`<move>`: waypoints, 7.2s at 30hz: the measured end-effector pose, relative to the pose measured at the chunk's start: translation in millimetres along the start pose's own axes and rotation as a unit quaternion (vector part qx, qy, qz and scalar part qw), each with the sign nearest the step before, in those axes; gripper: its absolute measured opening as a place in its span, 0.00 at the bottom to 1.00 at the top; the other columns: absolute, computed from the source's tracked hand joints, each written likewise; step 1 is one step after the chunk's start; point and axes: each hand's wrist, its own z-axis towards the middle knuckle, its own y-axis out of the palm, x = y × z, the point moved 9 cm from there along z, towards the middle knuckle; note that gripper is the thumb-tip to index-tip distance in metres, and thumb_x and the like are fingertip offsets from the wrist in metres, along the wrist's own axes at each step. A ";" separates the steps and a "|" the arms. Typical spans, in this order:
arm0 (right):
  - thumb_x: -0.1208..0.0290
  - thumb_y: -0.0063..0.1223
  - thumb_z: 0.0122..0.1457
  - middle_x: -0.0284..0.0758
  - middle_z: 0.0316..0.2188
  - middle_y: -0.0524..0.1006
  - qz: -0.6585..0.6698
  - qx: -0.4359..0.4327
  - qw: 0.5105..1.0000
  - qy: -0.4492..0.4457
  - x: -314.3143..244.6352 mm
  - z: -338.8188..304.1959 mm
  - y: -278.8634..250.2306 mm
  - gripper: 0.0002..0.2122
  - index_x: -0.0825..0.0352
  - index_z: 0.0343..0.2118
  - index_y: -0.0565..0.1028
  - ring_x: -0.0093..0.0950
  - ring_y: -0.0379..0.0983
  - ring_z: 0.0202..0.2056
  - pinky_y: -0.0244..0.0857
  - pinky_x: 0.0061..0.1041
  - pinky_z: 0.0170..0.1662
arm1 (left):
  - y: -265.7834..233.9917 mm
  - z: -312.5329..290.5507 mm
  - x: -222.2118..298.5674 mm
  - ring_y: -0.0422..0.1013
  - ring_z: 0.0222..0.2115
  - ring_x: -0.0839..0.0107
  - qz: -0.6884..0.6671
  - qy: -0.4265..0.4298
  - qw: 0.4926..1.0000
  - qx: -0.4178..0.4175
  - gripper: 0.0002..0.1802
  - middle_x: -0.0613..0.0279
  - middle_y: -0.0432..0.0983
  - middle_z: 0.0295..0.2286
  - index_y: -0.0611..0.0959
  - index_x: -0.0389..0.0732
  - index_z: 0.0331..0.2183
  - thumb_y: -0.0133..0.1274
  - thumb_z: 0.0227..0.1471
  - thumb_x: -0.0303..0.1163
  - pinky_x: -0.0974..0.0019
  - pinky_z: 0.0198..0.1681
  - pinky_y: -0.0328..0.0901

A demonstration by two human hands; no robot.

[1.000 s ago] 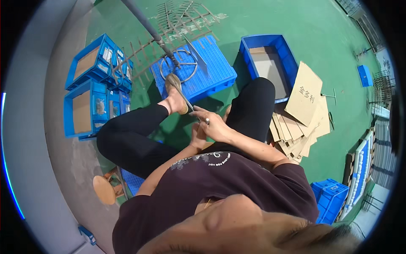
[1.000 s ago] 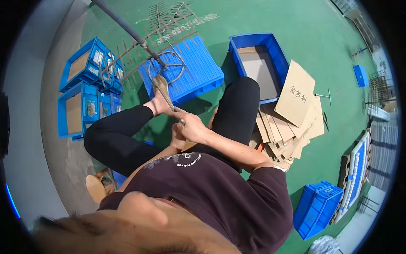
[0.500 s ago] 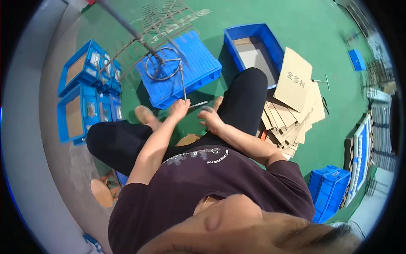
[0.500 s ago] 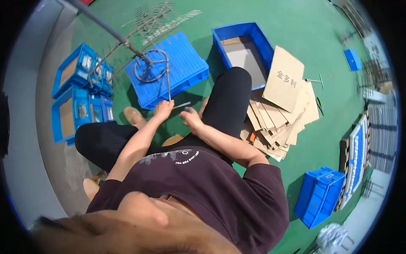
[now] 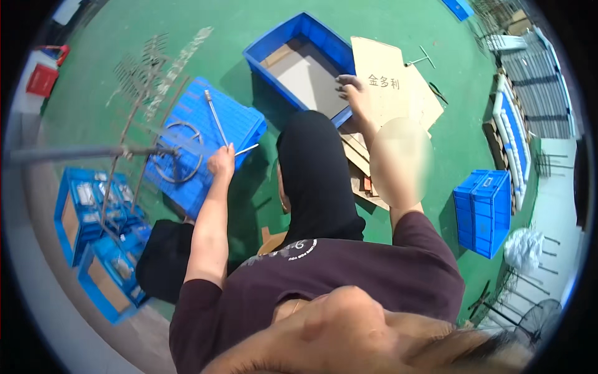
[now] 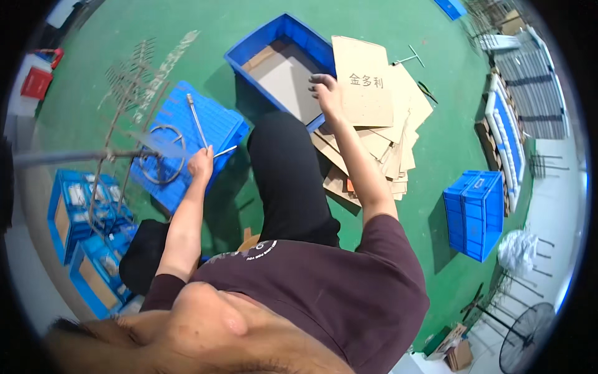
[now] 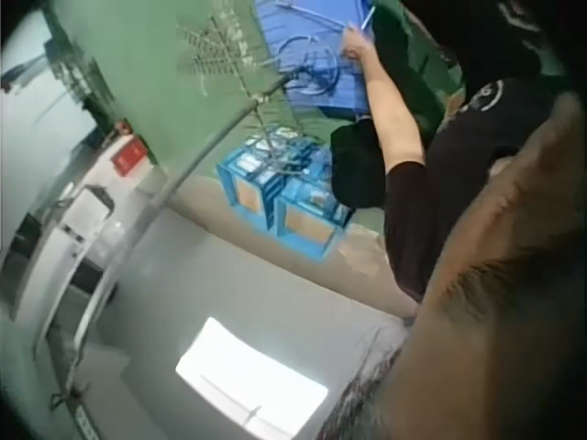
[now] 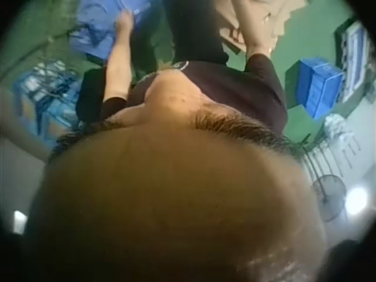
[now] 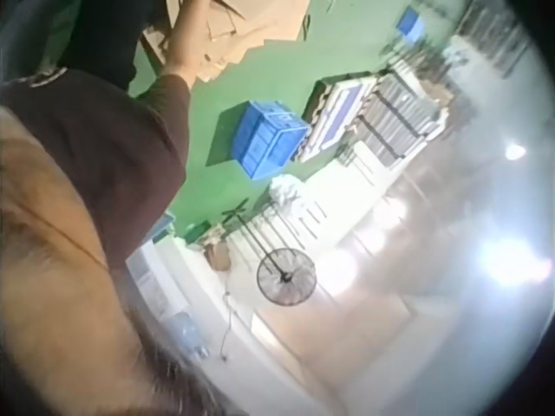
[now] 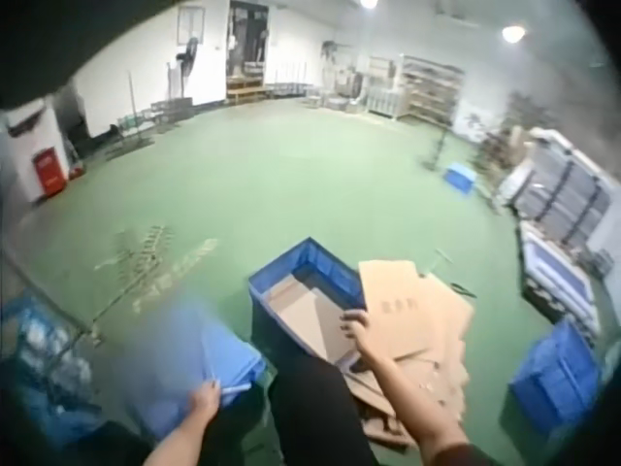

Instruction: Assembling square components onto a metal rack and stacking finished items into boxes.

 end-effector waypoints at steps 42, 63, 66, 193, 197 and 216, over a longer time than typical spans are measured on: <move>0.72 0.53 0.45 0.42 0.32 0.76 -0.263 0.242 0.927 -0.113 77.1 114.3 -176.0 0.16 0.69 0.39 0.72 0.34 0.73 0.32 0.64 0.29 0.38 | 19.0 -136.5 -11.9 0.67 0.33 0.65 -0.313 0.011 0.947 -0.067 0.06 0.56 0.68 0.34 0.74 0.35 0.29 0.50 0.44 0.24 0.67 0.36 0.62; 0.67 0.56 0.42 0.37 0.41 0.70 -0.589 0.496 0.598 0.223 143.1 -129.3 -347.7 0.22 0.64 0.44 0.69 0.34 0.63 0.47 0.56 0.34 0.50 | 60.5 -145.7 -48.3 0.63 0.21 0.78 -0.267 0.048 0.953 -0.133 0.10 0.64 0.68 0.19 0.73 0.33 0.24 0.48 0.48 0.31 0.72 0.26 0.59; 0.75 0.49 0.46 0.37 0.43 0.67 -0.607 0.332 0.708 -0.141 46.2 -53.9 -214.5 0.16 0.64 0.41 0.69 0.36 0.62 0.46 0.57 0.35 0.47 | 63.6 -145.4 -50.1 0.64 0.22 0.78 -0.282 0.038 0.949 -0.136 0.09 0.63 0.69 0.20 0.73 0.33 0.25 0.48 0.48 0.31 0.72 0.27 0.60; 0.78 0.41 0.52 0.54 0.21 0.68 -0.221 -0.378 0.874 -0.211 14.3 -205.0 336.0 0.05 0.75 0.28 0.68 0.52 0.66 0.27 0.59 0.38 0.29 | -126.6 7.8 -97.2 0.60 0.41 0.65 -0.772 -0.163 0.613 -0.043 0.61 0.50 0.61 0.45 0.62 0.41 0.53 0.54 0.22 0.72 0.59 0.41 0.54; 0.77 0.40 0.53 0.54 0.22 0.68 -0.199 -0.348 0.885 -0.237 6.6 -204.2 333.7 0.06 0.75 0.27 0.68 0.53 0.65 0.27 0.59 0.39 0.29 | -140.0 2.6 -96.8 0.63 0.21 0.77 -0.763 -0.171 0.623 0.016 0.45 0.65 0.65 0.21 0.73 0.45 0.40 0.53 0.26 0.71 0.75 0.25 0.56; 0.78 0.40 0.52 0.52 0.20 0.69 -0.273 -0.364 0.859 -0.235 -8.3 -207.1 340.8 0.05 0.74 0.25 0.68 0.52 0.66 0.25 0.57 0.41 0.27 | -146.2 3.5 -105.5 0.66 0.23 0.74 -0.782 -0.162 0.600 0.052 0.35 0.62 0.69 0.24 0.75 0.36 0.32 0.60 0.30 0.58 0.71 0.26 0.61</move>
